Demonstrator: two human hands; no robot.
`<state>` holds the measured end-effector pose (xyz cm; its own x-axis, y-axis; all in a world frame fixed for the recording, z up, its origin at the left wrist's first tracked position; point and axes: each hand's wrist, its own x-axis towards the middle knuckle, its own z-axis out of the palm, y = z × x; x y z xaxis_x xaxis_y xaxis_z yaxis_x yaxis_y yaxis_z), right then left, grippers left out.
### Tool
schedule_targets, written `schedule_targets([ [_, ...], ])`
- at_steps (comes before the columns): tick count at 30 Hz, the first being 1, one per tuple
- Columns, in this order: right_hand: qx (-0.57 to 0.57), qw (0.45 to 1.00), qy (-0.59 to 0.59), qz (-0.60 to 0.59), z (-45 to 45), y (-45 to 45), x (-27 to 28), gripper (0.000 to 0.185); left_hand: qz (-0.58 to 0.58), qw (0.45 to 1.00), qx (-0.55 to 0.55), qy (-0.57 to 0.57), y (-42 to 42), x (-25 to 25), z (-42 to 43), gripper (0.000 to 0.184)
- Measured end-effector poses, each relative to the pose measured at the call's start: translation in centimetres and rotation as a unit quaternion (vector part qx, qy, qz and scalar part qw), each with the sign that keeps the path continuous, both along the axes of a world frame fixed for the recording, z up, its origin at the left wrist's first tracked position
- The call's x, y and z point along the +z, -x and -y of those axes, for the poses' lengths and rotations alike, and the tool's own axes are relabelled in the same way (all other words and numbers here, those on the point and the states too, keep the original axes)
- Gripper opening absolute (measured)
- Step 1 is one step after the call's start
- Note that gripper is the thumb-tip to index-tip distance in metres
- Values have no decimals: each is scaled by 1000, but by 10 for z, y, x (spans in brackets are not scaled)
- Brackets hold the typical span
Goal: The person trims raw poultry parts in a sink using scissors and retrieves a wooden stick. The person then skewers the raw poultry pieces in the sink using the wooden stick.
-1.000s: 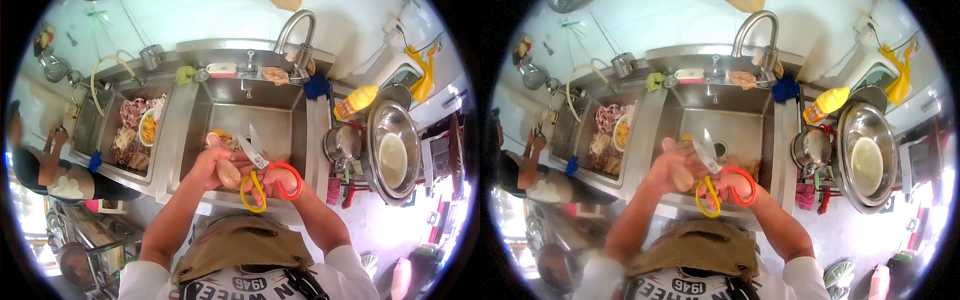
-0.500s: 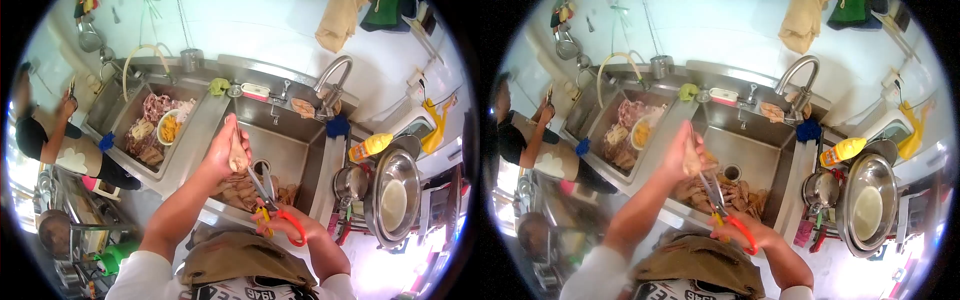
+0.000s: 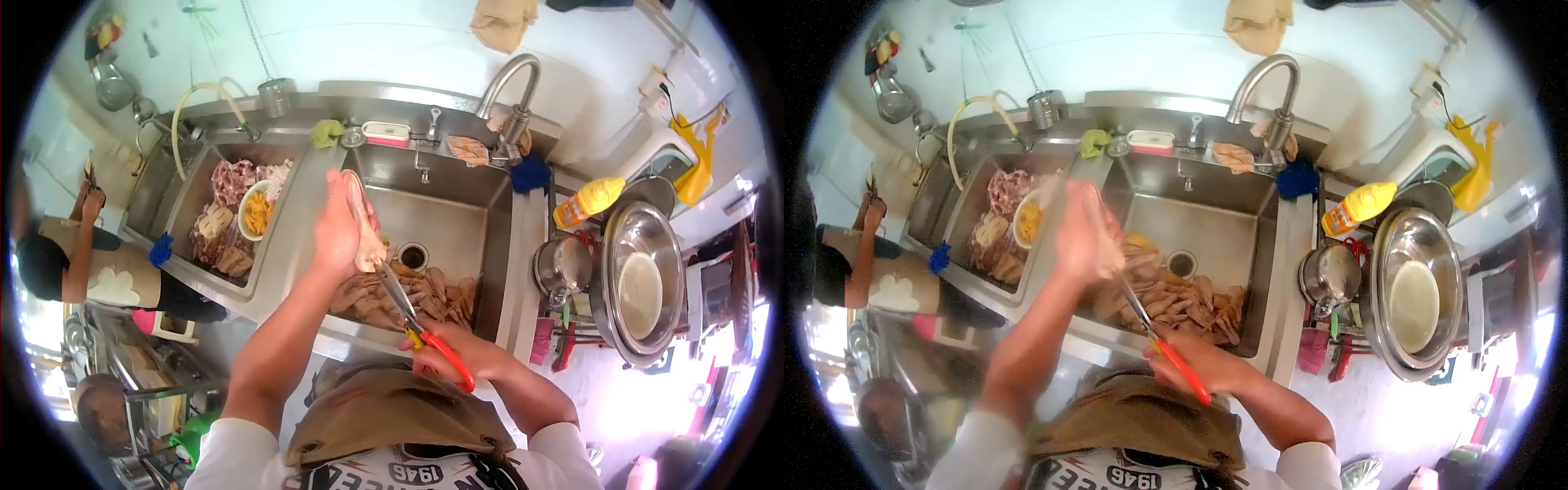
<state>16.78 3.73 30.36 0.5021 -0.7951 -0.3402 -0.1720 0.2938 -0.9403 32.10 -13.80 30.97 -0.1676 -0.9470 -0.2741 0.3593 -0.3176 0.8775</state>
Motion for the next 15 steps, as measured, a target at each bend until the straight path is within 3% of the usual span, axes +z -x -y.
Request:
schedule_targets([
  [5, -17, 999, -36, 22, 2, -1, -9, 38, 68, 997, 30, -36, 9, -5, -7, 58],
  [8, -49, 997, -52, 25, 0, -8, -27, 37, 137, 990, -7, -38, 7, -19, -20, 60],
  [9, -89, 995, 1, 34, -2, -13, -31, 28, 148, 988, -1, -37, 6, -24, -22, 61],
  [12, -61, 997, 43, 17, 2, -14, -38, 28, 155, 987, 4, -41, 5, -32, -22, 63],
  [15, -103, 989, 104, -29, 13, -21, -43, 28, 124, 989, -25, -80, 9, -43, -35, 66],
])
